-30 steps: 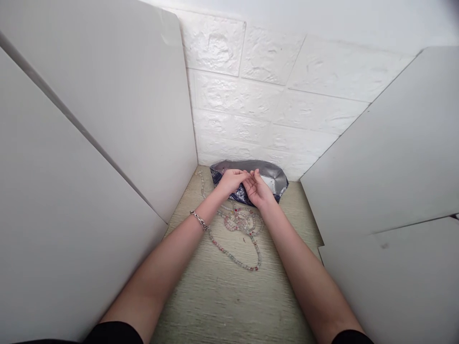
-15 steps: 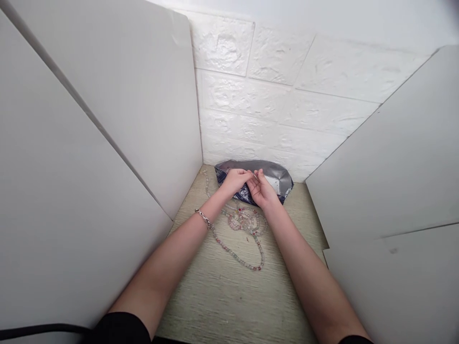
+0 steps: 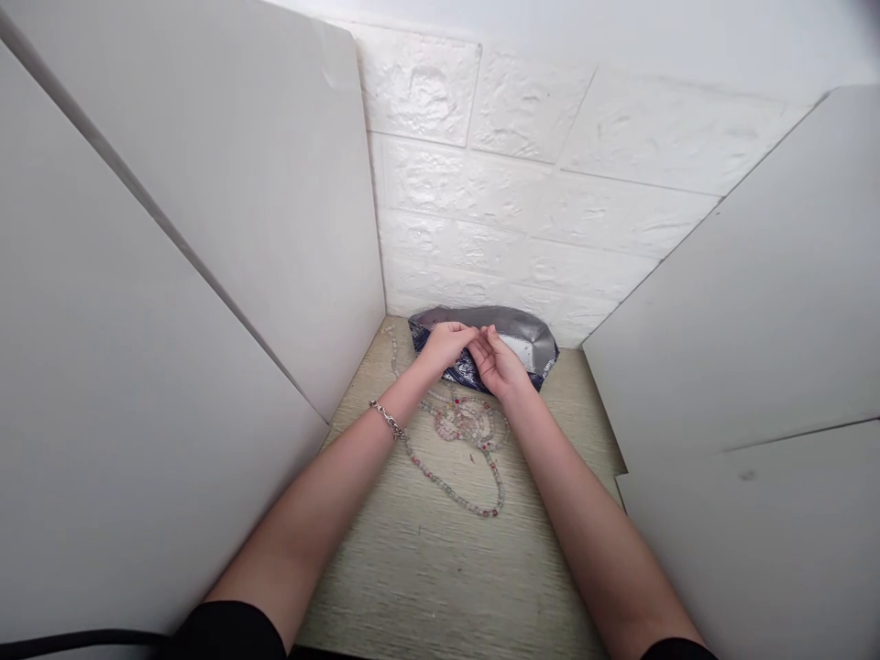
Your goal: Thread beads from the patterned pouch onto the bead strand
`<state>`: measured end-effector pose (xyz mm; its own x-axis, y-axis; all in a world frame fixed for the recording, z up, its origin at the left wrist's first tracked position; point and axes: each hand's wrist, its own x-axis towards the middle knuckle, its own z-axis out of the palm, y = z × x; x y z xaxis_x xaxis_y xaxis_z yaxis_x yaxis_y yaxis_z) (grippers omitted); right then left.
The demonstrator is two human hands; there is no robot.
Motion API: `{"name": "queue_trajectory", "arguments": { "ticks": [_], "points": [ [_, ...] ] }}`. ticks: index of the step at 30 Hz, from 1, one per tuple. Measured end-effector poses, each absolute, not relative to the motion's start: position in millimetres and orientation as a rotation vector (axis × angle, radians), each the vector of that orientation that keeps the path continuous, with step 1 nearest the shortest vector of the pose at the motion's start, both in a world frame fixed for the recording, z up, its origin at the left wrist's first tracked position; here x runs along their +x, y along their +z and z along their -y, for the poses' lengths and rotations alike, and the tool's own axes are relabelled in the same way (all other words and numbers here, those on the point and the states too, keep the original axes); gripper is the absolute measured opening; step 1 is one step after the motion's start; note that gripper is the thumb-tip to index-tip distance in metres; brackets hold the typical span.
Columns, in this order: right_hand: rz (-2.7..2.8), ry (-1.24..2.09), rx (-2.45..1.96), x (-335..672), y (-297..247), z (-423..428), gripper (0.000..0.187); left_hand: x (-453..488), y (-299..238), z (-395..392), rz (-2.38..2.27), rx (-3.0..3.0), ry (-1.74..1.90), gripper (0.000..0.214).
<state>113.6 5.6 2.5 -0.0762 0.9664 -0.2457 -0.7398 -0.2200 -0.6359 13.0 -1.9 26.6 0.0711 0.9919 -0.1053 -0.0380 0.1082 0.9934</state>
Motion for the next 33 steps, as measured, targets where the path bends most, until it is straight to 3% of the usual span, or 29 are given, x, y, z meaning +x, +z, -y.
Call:
{"name": "queue_trajectory", "arguments": {
  "ticks": [33],
  "points": [
    [0.526,1.657,-0.785,118.6,2.2,-5.2,0.01,11.0,27.8,1.9,-1.174,1.087,1.059,0.025]
  ]
}}
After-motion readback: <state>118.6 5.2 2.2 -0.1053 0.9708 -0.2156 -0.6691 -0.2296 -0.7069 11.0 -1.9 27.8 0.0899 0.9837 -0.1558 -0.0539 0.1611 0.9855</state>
